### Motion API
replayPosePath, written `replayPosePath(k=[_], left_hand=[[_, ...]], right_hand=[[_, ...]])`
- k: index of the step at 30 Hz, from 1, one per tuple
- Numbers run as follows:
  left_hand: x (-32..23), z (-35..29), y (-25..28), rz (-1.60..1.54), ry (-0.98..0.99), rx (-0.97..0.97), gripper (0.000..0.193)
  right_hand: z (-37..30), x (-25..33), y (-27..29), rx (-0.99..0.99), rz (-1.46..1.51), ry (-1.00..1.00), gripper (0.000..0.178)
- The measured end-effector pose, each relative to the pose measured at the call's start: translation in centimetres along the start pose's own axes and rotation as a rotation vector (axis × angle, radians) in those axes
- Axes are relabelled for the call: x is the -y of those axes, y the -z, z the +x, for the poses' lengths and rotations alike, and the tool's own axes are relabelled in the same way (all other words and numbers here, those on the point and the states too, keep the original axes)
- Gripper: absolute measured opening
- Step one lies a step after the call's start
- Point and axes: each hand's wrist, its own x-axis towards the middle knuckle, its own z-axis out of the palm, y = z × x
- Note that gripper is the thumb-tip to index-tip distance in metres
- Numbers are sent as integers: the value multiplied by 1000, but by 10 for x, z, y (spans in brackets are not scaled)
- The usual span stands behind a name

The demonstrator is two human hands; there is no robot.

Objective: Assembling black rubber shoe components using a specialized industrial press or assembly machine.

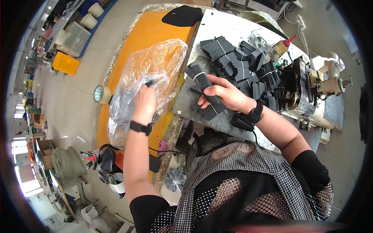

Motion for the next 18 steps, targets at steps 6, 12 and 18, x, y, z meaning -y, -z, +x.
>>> replayPosePath(k=[6,12,18], left_hand=[[-11,-4,7,-149,-242,-213,39],[2,16,-28,35,-86,-204,18],[-9,-21,-13,-418,-247,-506,15]], right_hand=[[44,-13,-8,10,84,-105,45],[77,-13,-27,-38,268,-156,36],[100,-27,-29,-14,331,-159,40]])
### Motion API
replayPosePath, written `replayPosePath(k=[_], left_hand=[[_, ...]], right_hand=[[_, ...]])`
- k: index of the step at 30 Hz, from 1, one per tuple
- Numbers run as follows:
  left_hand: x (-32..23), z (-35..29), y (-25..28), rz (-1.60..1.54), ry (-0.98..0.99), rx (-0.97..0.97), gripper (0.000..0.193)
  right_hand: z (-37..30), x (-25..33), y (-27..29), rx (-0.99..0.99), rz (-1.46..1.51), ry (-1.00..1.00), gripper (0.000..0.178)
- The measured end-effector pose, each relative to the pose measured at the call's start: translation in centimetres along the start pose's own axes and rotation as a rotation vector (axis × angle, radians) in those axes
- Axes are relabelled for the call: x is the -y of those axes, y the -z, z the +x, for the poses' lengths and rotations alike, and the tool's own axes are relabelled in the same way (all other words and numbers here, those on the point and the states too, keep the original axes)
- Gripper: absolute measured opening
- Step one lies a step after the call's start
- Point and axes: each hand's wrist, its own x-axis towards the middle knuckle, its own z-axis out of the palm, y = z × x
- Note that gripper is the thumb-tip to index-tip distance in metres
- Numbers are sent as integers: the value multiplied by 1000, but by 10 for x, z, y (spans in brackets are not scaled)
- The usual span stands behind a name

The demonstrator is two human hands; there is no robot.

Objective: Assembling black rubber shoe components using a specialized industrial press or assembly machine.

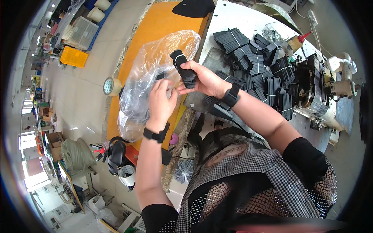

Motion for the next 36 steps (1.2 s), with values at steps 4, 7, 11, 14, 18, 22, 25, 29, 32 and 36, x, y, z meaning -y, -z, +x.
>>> replayPosePath(k=[4,7,11,14,18,22,25,29,32,36], left_hand=[[10,17,-20,289,331,180,18],[20,2,-13,295,360,244,14],[-23,-31,32,-186,320,-262,12],[-33,-60,39,-208,242,-216,10],[-23,-105,44,-203,352,-241,20],[-51,-97,44,-169,400,-328,30],[-79,-79,29,70,123,-423,35],[-148,-43,-8,89,-295,-423,39],[-212,-17,-54,-157,-456,-95,33],[-319,9,-126,-447,-645,130,19]], right_hand=[[9,-1,-15,-35,81,48,39],[10,-4,-12,-34,64,12,39],[14,-13,-11,-14,-9,-33,39],[52,-39,-10,92,-254,75,34],[28,-61,-47,64,-827,261,41],[-17,-57,-32,56,-1103,550,40],[-93,-13,9,32,-1180,513,33],[-193,1,73,-239,-1078,599,34],[-274,12,102,-430,-1059,564,35],[-368,29,140,-702,-1093,655,31]])
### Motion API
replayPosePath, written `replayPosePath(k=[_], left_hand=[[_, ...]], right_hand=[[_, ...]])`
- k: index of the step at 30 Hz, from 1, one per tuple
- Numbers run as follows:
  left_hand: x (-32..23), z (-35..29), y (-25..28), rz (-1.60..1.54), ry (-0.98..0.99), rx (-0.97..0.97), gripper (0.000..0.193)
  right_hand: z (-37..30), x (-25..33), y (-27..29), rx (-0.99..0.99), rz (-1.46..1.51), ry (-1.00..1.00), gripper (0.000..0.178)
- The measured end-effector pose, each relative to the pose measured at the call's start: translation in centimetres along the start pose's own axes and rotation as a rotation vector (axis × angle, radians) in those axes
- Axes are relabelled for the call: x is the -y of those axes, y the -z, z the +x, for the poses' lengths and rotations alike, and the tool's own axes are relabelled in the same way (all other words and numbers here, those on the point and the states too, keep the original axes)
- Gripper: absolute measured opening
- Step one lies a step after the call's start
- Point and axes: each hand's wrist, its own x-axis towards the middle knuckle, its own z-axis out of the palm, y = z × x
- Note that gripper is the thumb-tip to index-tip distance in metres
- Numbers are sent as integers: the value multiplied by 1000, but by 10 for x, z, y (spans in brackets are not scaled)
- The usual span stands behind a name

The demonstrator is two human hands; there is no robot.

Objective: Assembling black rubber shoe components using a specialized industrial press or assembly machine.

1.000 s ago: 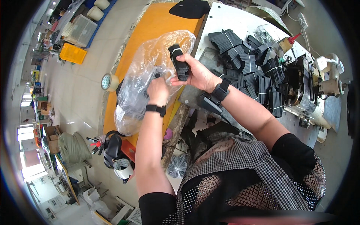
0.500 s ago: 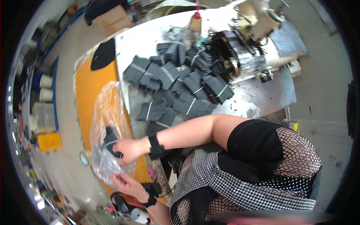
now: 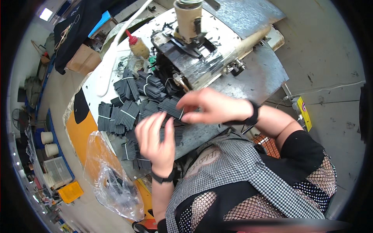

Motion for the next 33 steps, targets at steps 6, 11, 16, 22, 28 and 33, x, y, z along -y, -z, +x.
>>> replayPosePath(k=[6,11,16,22,28,33], left_hand=[[-9,60,-116,-131,-12,29,20],[1,71,-155,-96,-15,-38,15],[-2,77,-171,-76,-41,-76,12],[8,69,-174,-33,19,-77,11],[2,70,-174,3,17,-50,11],[9,66,-174,-17,59,-51,12]], right_hand=[[7,-25,141,-181,-568,-70,27],[73,-101,180,-379,-771,339,30],[140,-145,177,-289,-625,305,29],[168,-113,168,-155,-640,168,44],[178,-134,178,-59,-596,42,45],[201,-144,169,20,-570,8,46]])
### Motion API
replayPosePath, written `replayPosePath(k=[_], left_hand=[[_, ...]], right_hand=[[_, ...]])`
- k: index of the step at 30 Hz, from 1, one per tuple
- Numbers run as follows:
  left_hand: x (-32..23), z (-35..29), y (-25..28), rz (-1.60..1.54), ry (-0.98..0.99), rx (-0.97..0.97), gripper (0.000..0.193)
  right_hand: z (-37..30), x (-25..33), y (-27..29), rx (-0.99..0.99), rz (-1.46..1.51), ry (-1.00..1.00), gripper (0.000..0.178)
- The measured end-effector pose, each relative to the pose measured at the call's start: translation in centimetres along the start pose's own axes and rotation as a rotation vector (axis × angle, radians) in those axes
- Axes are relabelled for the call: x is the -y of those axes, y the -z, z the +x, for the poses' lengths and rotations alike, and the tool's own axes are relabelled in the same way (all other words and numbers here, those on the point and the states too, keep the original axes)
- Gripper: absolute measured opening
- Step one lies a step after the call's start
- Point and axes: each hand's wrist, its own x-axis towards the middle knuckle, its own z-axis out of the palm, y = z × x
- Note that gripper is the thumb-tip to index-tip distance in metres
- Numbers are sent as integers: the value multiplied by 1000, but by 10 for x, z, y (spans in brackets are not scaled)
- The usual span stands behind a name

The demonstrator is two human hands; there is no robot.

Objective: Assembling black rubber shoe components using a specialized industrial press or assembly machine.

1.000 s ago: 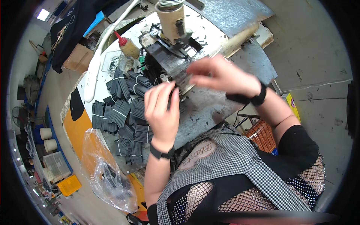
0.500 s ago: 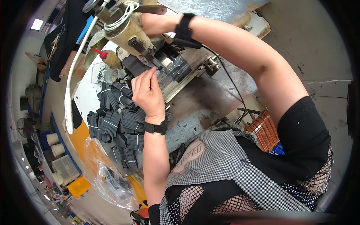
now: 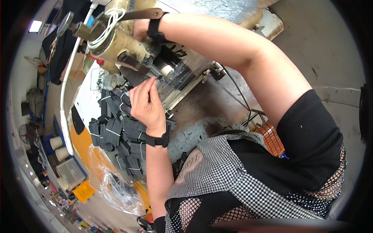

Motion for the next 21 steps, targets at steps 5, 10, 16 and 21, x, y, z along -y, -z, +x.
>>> replayPosePath(k=[5,10,16,21], left_hand=[[-3,5,0,-76,-48,-27,13],[3,5,2,-99,-47,-68,13],[3,5,-1,-138,-42,-85,13],[5,4,-2,-144,-47,-94,14]], right_hand=[[6,29,-5,63,-3,77,45],[14,56,-20,148,-20,162,44],[14,62,-25,205,-54,192,43],[4,53,-17,213,-74,188,42]])
